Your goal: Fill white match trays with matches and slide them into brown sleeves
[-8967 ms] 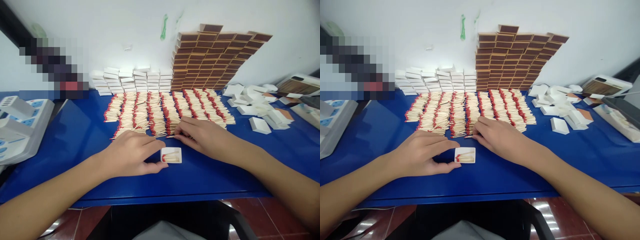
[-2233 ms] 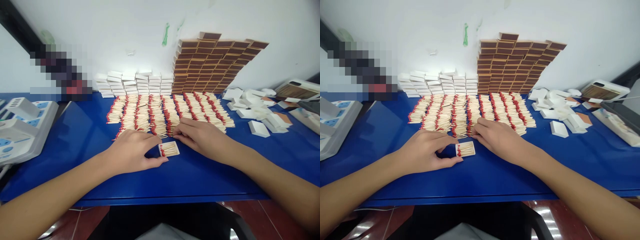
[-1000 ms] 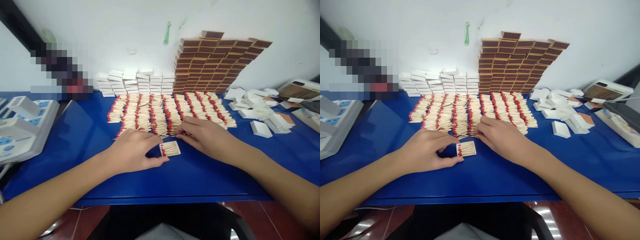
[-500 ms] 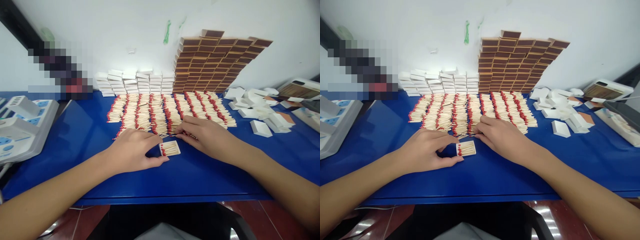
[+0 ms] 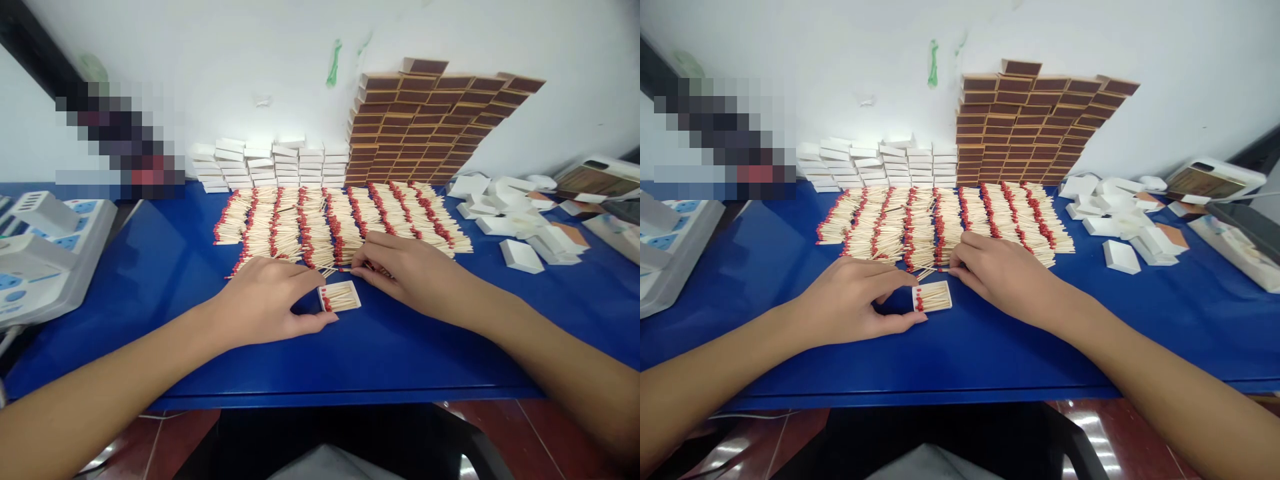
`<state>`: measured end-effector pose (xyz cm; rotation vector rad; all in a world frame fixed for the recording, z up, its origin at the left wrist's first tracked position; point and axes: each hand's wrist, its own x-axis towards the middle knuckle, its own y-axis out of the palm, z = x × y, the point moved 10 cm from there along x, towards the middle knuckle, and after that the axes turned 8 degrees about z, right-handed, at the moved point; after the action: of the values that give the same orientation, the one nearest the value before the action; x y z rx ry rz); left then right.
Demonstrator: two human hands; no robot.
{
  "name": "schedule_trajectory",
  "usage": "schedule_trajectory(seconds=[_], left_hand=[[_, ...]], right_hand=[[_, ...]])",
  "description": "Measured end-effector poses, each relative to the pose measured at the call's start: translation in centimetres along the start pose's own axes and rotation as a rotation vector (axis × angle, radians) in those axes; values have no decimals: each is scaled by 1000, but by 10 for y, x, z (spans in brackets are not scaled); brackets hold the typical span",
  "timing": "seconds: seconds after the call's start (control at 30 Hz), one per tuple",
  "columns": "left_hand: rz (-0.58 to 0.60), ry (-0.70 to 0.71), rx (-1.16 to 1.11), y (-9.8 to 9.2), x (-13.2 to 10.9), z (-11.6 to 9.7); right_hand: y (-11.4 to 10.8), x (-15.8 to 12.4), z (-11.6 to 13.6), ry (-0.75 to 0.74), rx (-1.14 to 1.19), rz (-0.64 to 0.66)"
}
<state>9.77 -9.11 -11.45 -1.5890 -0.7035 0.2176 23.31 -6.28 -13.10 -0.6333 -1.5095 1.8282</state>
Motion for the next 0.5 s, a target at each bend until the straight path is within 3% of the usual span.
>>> schedule_trajectory(seconds=[0.5], left_hand=[[20,-3,8,3,1,0]], right_hand=[[-1,-1,1,-4,-2,0]])
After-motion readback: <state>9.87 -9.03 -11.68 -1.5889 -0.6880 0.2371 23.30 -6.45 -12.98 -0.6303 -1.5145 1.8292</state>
